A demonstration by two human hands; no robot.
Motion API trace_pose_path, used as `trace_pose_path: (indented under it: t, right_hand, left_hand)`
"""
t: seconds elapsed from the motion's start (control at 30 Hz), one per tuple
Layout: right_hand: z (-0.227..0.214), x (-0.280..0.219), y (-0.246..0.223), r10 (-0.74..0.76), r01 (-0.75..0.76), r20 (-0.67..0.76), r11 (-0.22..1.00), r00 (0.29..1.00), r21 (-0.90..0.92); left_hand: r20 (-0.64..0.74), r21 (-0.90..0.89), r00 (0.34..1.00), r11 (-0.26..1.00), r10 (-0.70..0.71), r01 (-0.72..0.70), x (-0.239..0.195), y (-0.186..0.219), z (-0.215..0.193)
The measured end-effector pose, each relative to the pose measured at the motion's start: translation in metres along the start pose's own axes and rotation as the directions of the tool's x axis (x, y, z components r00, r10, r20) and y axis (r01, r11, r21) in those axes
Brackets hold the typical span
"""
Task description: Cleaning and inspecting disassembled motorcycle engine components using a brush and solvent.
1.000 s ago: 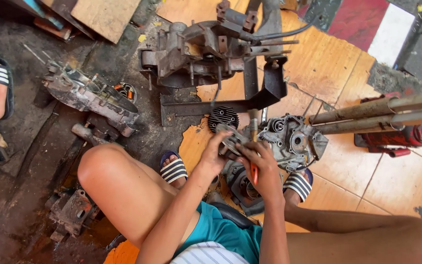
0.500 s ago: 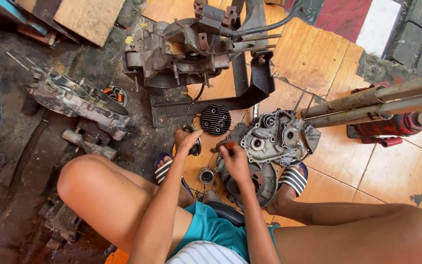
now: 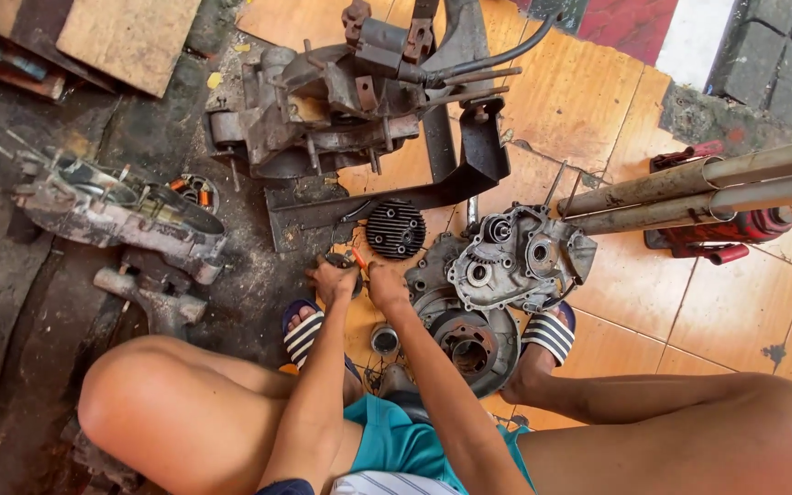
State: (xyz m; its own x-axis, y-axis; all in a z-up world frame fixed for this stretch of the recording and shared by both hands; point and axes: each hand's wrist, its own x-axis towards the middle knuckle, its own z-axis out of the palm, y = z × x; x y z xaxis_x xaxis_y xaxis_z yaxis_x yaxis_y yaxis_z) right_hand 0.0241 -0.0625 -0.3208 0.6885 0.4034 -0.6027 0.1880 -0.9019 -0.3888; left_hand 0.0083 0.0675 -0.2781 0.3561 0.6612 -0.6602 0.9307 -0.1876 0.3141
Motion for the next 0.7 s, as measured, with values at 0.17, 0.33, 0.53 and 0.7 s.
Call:
trace_pose_path:
  t: [0.17,0.33,0.53,0.7]
  right_hand:
    - [0.074,0.026,0.037,0.094,-0.091,0.043,0.995,0.995,-0.049]
    - [0.089,0.015,0.033,0.169,-0.173,0.107,0.984,0.980,0.035]
    - [0.055,-0.008,0.002,0.154,-0.175,0.106,0.955,0.982,0.241]
    - [0.035,-0.019,-0.011,0.106,-0.098,-0.003,0.931,0.994,0.352]
  left_hand:
    - [-0.035,0.081,0.999,0.997,-0.014,0.017,-0.003,0.003,0.013]
    - [-0.041,0.074,0.999,0.997,-0.020,0.023,0.016,-0.009,0.036]
    - [-0.134,0.119,0.989,0.992,0.058,-0.042,0.035,-0.027,0.057]
    - [-0.150,0.041,0.986,0.997,0.075,-0.070,0.007,-0.014,0.033]
